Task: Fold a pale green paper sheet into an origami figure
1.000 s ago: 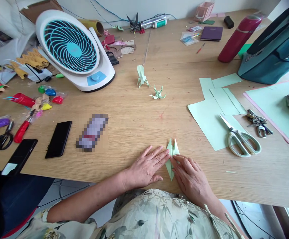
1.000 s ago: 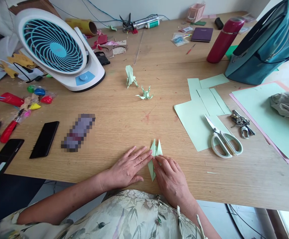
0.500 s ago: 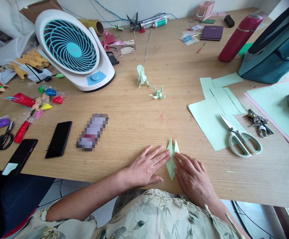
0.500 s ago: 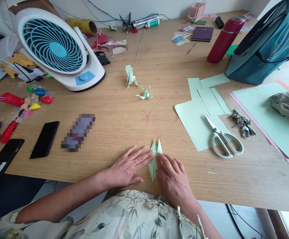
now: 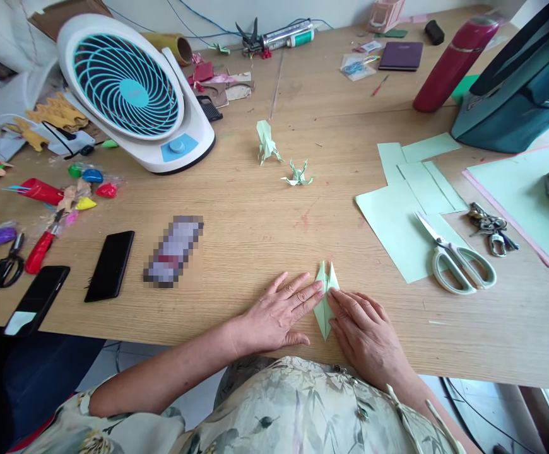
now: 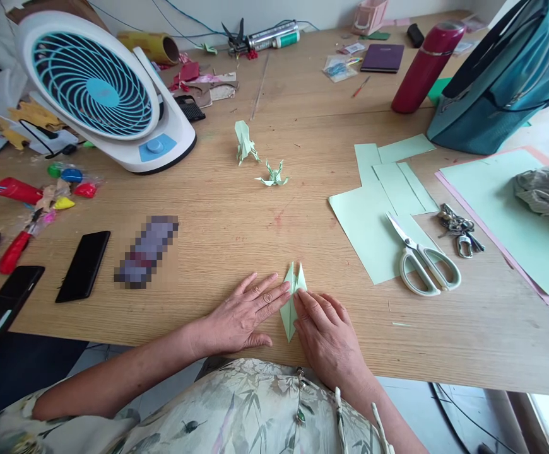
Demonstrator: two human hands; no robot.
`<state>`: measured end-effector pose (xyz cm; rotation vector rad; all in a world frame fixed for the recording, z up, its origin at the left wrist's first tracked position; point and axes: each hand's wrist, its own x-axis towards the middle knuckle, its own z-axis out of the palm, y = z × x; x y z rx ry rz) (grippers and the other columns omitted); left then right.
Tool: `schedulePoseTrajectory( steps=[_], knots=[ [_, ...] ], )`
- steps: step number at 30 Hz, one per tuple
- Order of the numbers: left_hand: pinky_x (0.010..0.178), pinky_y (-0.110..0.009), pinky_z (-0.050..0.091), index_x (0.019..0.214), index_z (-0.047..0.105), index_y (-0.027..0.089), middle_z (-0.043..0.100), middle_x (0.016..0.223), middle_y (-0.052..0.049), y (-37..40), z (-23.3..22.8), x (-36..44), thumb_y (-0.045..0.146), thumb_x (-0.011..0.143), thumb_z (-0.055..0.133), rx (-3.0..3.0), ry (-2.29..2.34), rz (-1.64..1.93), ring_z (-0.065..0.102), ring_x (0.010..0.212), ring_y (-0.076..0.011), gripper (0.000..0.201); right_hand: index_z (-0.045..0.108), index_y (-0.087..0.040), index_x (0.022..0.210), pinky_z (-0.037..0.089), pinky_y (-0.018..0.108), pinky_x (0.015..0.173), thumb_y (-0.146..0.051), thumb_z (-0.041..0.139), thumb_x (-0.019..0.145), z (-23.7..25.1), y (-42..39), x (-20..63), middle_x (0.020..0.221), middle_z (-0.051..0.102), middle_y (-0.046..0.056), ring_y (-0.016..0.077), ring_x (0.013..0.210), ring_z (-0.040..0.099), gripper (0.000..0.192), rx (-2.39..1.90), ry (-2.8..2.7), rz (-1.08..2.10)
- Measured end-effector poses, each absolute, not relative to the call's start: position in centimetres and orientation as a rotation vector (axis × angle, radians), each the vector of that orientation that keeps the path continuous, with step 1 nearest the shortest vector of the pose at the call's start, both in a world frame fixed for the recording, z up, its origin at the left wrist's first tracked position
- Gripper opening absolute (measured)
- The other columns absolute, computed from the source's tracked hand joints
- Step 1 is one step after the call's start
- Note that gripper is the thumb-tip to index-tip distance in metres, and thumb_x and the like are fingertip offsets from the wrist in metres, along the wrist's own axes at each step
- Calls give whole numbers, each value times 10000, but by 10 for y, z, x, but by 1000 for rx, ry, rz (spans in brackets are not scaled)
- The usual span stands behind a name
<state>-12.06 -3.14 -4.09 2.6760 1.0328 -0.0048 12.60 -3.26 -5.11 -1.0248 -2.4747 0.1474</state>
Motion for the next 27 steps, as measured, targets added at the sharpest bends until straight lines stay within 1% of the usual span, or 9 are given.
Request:
schedulePoseTrajectory(
  steps=[3,7,12,16,19,23,27],
  knots=[
    [1237,-520,-27,1605,28,181,138,1670,-41,-32,-42,-120,706,969,187,2681,1052,6,20,1555,-282,840,535,-87,1365,479,449,1022,-129,513,955,-52,-32,126,1313,645,160,254,1167,603,413,-1012,-2478,141],
    [1233,-526,-59,1602,19,152,133,1668,-68,-30,-42,-119,736,946,184,2703,1050,28,14,1556,-282,893,492,-75,1413,459,472,1078,-135,491,963,-54,-32,126,1374,603,170,267,1253,561,453,-994,-2500,130],
    [1245,-512,-4,1599,18,123,115,1667,-105,-26,-40,-119,748,931,192,2729,1009,29,44,1557,-270,931,416,-90,1484,467,478,1092,-135,485,967,-56,-32,127,1408,581,171,269,1295,544,523,-987,-2517,131],
    [1247,-512,34,1599,51,132,120,1668,-90,-21,-40,-123,735,942,183,2747,959,16,46,1558,-263,902,357,-99,1524,482,475,1087,-122,482,963,-56,-32,127,1418,574,171,271,1307,540,575,-971,-2523,143],
    [1246,-518,33,1601,79,145,120,1668,-81,-15,-40,-123,735,944,176,2767,944,8,41,1559,-269,888,330,-93,1537,489,479,1081,-122,487,962,-55,-31,127,1423,571,174,276,1311,539,597,-963,-2530,134],
    [1240,-546,36,1603,77,153,105,1670,-80,-7,-41,-117,753,931,180,2800,969,2,23,1559,-283,906,330,-72,1534,495,479,1076,-127,477,966,-54,-31,127,1419,573,182,279,1314,539,589,-959,-2538,128],
    [1241,-549,59,1602,70,153,100,1673,-62,-1,-41,-112,745,941,186,2826,933,2,1,1561,-267,894,378,-83,1512,497,474,1071,-135,464,969,-53,-31,127,1398,594,173,276,1300,554,552,-970,-2530,122]
  ],
)
